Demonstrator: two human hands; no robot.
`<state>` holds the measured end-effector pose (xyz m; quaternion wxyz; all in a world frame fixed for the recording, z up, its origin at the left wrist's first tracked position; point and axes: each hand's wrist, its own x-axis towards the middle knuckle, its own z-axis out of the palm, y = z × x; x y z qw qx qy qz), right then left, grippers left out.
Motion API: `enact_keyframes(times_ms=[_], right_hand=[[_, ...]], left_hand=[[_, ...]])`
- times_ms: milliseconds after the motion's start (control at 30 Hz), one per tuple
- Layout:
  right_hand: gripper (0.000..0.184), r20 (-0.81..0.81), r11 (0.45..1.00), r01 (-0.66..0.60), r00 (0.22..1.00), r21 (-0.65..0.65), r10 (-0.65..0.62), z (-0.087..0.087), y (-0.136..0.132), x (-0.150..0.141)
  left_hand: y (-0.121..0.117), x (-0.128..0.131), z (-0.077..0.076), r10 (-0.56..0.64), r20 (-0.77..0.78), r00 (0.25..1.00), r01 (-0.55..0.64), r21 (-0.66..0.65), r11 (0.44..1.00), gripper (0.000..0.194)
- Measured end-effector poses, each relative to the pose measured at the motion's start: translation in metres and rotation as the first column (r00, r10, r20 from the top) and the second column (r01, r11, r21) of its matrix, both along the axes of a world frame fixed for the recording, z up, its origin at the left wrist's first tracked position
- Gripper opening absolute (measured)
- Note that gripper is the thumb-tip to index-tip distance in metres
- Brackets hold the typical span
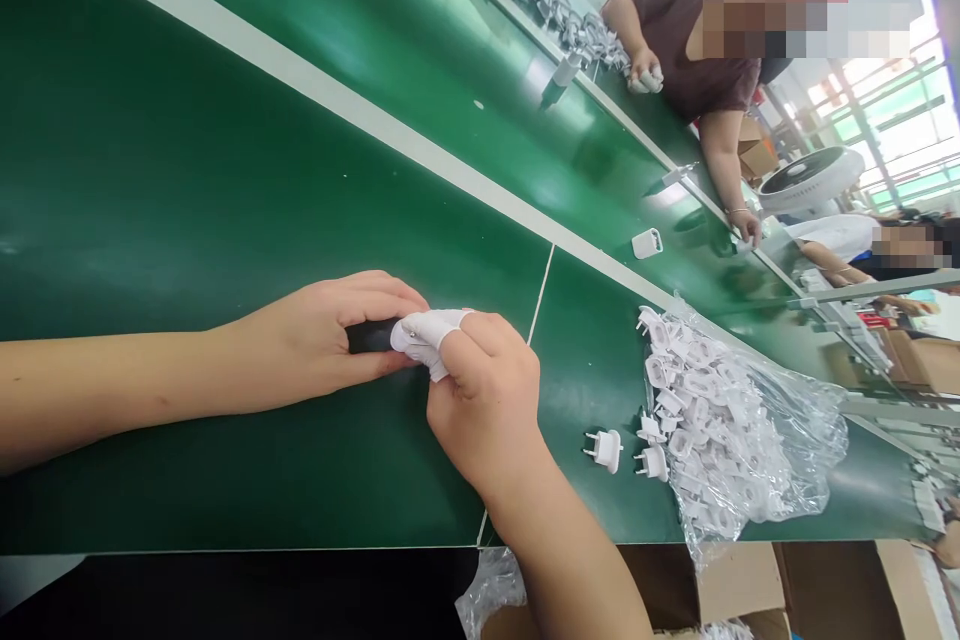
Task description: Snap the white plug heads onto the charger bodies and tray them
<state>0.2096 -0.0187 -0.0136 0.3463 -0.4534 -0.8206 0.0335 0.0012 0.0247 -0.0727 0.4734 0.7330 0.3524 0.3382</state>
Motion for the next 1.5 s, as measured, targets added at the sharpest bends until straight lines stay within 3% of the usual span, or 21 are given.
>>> enact_keyframes(times_ms=[200,400,667,1100,1300,1500], right_hand=[[0.034,0.036,0.999,0.018,0.999,-0.041,-0.017,-0.001,0.001,0.004],[0.022,-0.081,0.991,-0.049,0.996,-0.125,0.039,0.000,0.007,0.007],[0.027,-0.127,0.999,0.006,0.992,-0.047,-0.012,0.007,-0.003,0.005],[0.027,0.084,0.998,0.051,0.995,-0.033,-0.048,0.002,0.001,0.003],[0.028,0.135,0.996,0.078,0.987,0.035,-0.082,0.000,0.000,0.004],[0.023,0.178,0.996,0.063,0.983,-0.069,-0.050,0.006,0.002,0.005]], left_hand=[[0.001,0.002,-0.001,0.002,0.000,1.000,-0.002,-0.003,1.000,0.026],[0.002,0.000,0.002,-0.016,0.002,1.000,0.016,-0.004,1.000,0.024],[0.000,0.001,0.001,0.010,-0.025,1.000,-0.010,-0.005,1.000,0.031],[0.002,-0.003,0.006,-0.042,0.001,0.999,0.042,0.015,0.999,0.021],[0.001,-0.002,0.007,-0.028,0.018,0.999,0.027,0.017,0.999,0.022],[0.001,0.001,0.009,-0.014,-0.005,1.000,0.014,0.003,1.000,0.027]])
